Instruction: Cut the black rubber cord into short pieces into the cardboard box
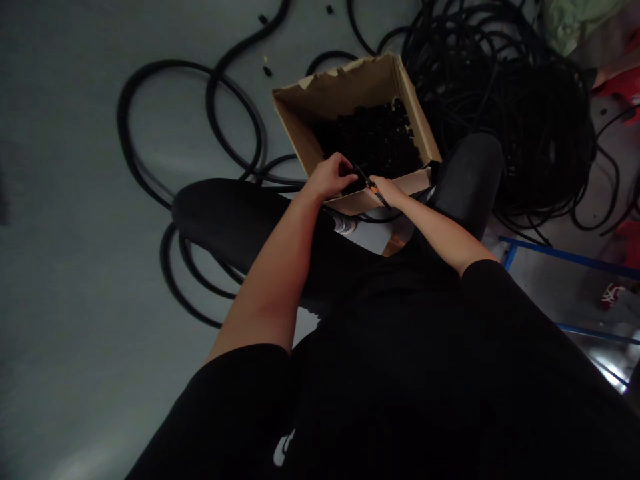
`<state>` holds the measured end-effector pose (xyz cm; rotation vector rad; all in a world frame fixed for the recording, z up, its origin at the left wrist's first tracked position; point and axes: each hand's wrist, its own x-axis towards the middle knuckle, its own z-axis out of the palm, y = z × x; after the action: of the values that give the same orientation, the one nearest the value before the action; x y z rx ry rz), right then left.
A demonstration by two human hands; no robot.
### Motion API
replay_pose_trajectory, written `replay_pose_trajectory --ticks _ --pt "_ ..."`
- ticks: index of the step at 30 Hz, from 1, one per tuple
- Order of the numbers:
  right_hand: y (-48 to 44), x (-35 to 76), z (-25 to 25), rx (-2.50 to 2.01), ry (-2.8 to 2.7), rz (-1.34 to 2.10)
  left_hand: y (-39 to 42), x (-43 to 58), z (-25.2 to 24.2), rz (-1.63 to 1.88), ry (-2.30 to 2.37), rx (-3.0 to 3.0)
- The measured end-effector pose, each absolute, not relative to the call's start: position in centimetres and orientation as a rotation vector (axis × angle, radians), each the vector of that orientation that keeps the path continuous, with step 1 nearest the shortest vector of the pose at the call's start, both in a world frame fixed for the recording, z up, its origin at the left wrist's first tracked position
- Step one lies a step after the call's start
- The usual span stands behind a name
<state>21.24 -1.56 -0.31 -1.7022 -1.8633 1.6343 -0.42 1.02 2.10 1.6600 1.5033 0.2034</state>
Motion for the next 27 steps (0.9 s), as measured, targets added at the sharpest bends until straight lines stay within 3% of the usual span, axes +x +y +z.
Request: replay_pose_trajectory --ticks 6,12,27 --pt "-1.2 21.8 -0.4 -1.754 -1.829 1.529 0.6 -1.3 2.4 0.107 1.565 1.684" --pt "-1.8 22.3 -0.8 -1.765 -1.800 1.744 0.2 -1.9 0.3 0.074 1.479 1.764" --pt "-1.9 22.2 -2.3 -1.871 -1.745 1.745 1.2 -2.7 -3.9 0.063 1.323 1.740"
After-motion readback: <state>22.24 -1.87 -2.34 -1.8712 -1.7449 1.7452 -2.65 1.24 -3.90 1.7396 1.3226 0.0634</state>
